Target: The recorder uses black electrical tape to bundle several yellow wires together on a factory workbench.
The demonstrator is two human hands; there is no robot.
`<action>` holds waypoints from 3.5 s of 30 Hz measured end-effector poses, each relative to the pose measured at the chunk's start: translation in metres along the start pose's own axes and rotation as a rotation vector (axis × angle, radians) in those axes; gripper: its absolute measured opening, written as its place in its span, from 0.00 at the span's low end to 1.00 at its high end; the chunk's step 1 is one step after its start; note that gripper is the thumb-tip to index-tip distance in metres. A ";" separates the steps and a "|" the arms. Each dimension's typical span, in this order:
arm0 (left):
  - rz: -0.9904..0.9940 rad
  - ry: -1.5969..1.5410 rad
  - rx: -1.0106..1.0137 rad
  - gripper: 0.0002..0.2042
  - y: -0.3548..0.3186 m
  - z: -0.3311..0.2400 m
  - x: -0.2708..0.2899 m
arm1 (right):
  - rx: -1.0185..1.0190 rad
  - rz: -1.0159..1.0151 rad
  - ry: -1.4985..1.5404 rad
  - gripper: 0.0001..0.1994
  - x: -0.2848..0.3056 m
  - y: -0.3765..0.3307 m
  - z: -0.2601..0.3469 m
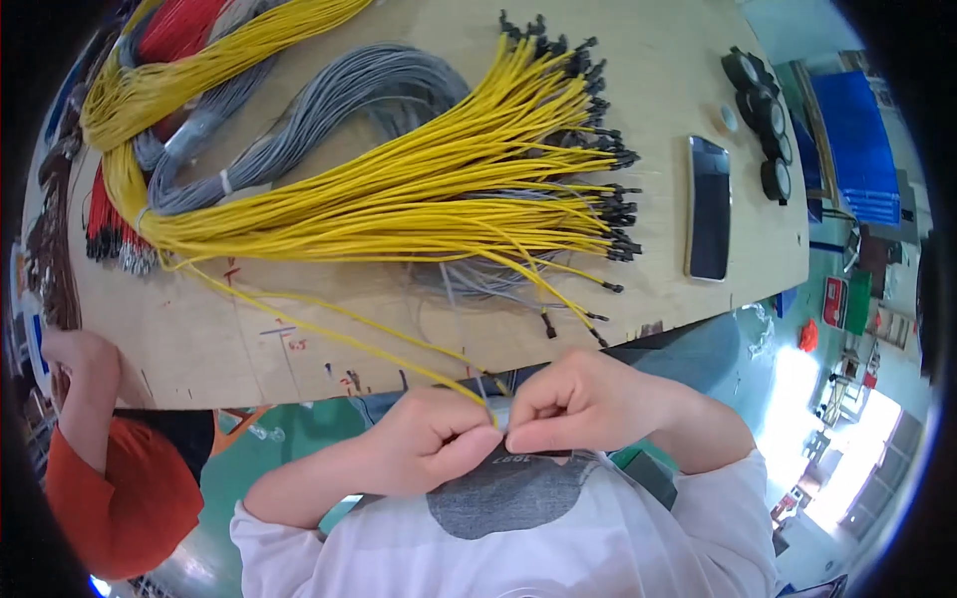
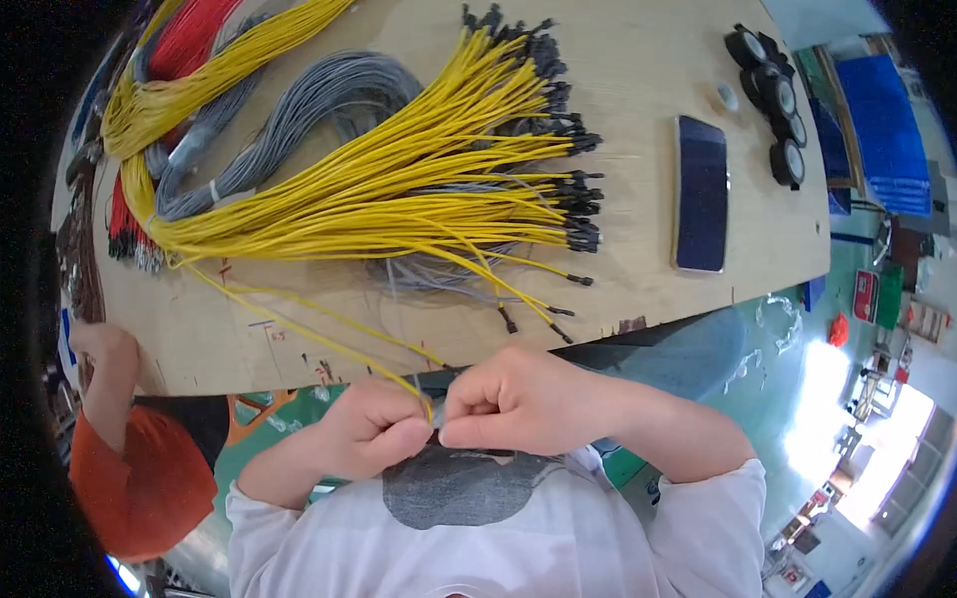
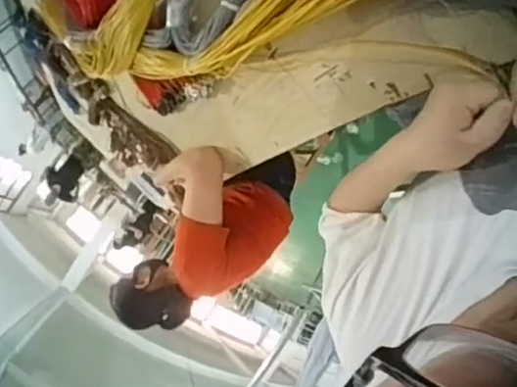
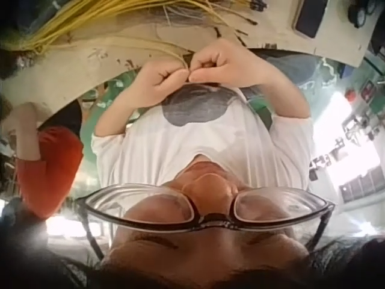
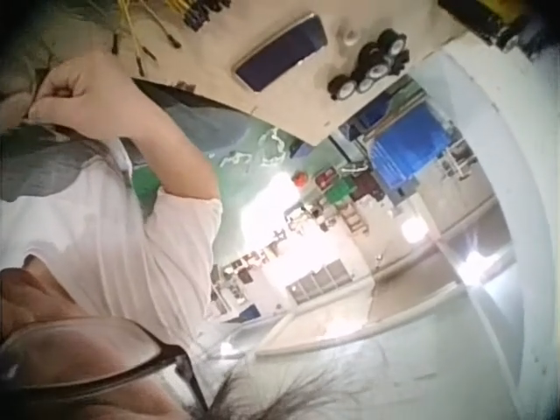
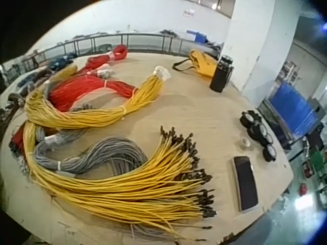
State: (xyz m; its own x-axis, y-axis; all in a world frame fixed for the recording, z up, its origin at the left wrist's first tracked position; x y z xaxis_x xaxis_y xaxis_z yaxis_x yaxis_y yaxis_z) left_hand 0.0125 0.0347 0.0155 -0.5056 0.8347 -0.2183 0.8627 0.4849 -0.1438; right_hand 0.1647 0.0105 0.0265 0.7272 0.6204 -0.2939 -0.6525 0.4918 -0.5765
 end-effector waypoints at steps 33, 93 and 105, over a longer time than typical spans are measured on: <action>-0.477 0.236 -0.197 0.08 0.005 -0.015 -0.018 | 0.854 -0.815 -0.741 0.18 0.006 -0.038 0.031; -0.574 -0.776 0.083 0.31 -0.047 -0.023 0.008 | 0.910 -0.655 -1.003 0.13 -0.015 0.027 0.037; -0.545 -0.869 0.101 0.31 -0.056 -0.031 0.014 | 0.658 -0.240 -0.530 0.10 0.004 0.035 0.049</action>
State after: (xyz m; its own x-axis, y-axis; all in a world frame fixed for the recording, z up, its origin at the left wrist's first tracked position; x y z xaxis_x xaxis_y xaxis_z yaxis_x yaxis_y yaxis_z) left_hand -0.0422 0.0272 0.0502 -0.6979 0.0112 -0.7161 0.5281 0.6835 -0.5039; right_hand 0.1345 0.0606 0.0427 0.7724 0.5768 0.2658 -0.6041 0.7964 0.0274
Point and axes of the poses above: each hand's wrist, its own y-axis towards the middle knuckle, its own x-axis out of the back of the hand, z = x × y, the point moved 4 cm from there along y, towards the middle knuckle, and after that the axes turned 5 degrees about -y, right-handed, at the moved point
